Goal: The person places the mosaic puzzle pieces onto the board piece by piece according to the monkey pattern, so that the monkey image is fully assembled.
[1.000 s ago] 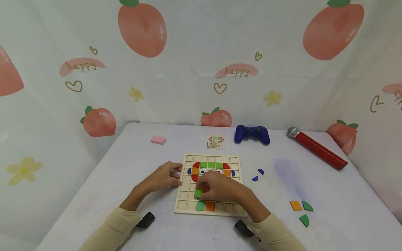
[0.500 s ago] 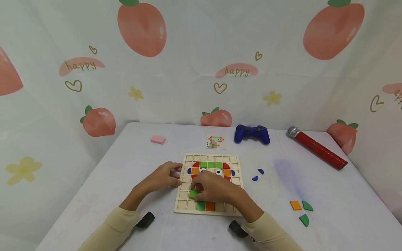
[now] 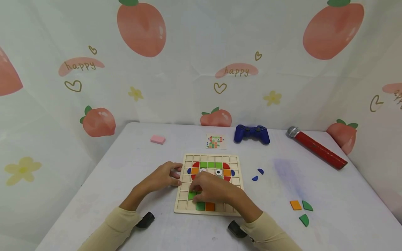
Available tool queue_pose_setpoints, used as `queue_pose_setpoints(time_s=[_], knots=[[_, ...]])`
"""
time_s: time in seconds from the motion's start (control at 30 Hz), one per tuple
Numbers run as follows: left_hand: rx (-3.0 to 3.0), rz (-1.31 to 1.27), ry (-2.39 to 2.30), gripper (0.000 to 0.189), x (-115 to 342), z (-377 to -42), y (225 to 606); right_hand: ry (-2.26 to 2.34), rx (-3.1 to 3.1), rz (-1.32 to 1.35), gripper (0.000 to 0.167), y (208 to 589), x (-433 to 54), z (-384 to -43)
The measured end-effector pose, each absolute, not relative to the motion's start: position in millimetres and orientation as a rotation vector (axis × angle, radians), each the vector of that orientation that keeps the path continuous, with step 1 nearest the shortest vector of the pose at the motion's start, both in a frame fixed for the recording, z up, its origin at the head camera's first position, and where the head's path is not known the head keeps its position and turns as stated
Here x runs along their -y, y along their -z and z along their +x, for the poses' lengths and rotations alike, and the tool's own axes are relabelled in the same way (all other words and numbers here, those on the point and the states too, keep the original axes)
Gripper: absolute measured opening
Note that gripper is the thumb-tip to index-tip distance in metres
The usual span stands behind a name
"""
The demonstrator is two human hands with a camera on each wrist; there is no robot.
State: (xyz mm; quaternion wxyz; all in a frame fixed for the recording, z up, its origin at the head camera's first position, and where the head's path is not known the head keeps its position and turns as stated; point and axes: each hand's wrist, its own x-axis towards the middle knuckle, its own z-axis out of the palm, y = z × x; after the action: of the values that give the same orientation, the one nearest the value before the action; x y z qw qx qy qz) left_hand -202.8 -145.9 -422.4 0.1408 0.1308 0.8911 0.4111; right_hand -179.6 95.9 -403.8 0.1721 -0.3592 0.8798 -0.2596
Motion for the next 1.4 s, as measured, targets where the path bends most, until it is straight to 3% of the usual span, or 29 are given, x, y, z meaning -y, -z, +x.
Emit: queue_pose_setpoints(time_s=[0.4,1.4], knots=[[-2.584,0.371,-1.189,0.067,145,-202,422,0.815,-2.523,-0.94,0.027,400,-121,-177],[-2.604,0.331,-1.171,0.067,142,-202,423,0.772,-2.862,-0.293,0.037,407,-313,-139]])
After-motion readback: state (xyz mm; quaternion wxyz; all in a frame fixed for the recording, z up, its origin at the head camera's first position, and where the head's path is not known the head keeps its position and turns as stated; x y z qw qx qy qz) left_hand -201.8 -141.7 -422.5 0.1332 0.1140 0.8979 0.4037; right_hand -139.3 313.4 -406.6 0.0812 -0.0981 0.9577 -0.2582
